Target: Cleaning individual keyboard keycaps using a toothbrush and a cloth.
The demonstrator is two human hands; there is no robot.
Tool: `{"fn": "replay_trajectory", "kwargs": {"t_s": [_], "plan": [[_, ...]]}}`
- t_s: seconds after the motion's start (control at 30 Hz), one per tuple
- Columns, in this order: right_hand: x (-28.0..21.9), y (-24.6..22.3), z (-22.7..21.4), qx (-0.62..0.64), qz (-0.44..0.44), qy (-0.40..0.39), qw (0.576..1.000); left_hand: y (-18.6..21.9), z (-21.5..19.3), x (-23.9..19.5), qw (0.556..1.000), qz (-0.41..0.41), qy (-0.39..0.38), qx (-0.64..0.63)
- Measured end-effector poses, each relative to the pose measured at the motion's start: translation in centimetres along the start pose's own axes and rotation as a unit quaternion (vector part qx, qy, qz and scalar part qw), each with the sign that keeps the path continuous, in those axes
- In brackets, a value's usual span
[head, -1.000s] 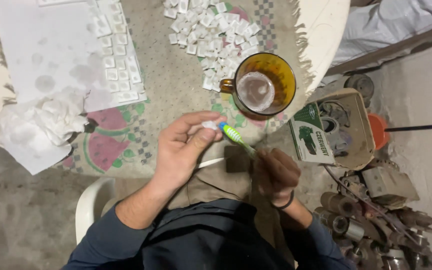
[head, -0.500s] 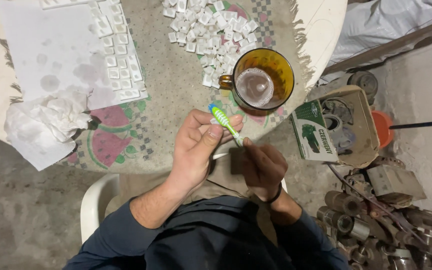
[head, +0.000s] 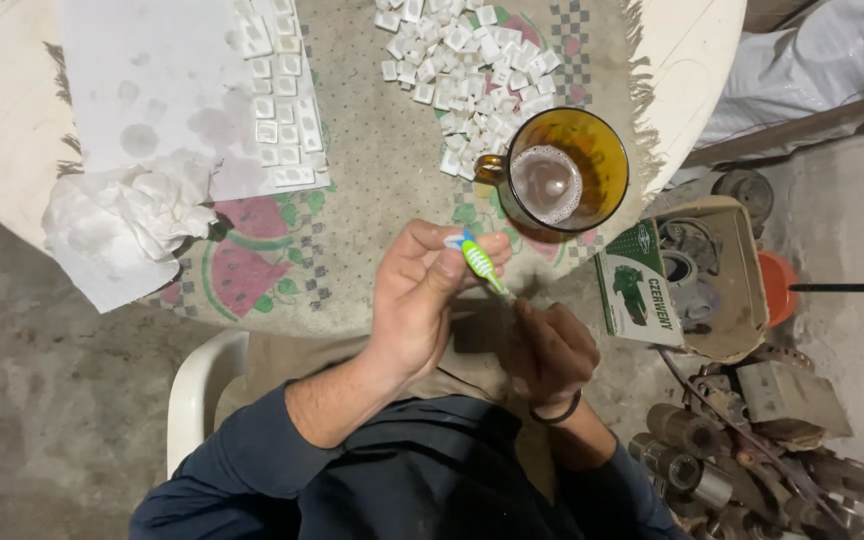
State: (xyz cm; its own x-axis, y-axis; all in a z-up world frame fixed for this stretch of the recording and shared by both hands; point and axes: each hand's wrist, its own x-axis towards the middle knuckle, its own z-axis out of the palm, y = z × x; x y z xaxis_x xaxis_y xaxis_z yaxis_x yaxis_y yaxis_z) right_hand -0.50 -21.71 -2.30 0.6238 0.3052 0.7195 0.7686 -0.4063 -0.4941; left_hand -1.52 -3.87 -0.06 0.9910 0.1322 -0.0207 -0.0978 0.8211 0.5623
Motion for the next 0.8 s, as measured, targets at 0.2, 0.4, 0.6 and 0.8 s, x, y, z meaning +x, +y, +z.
{"fn": "replay_trajectory", "kwargs": {"t_s": [0.2,0.4,0.6,0.8], "plan": [[0.4,-0.2,0.2,-0.011,-0.017,0.01,1.0,0.8,0.5,0.3,1.0,0.014,-0.001,-0.002],[0.8,-0.4,0.4,0.009,0.024,0.02,0.999,0.3,-0.2,0.1,0.996,-0.069,-0.036,-0.047],[1.6,-0.4,-0.1,0.035,0.019,-0.022,0.999,5.9,-0.5,1.8,0.932,-0.126,-0.158,0.302],[0.2,0.3,-0.3,0.01,0.019,-0.01,1.0,7.8,-1.3,1.5,0.913,-0.07,-0.096,0.391]]}}
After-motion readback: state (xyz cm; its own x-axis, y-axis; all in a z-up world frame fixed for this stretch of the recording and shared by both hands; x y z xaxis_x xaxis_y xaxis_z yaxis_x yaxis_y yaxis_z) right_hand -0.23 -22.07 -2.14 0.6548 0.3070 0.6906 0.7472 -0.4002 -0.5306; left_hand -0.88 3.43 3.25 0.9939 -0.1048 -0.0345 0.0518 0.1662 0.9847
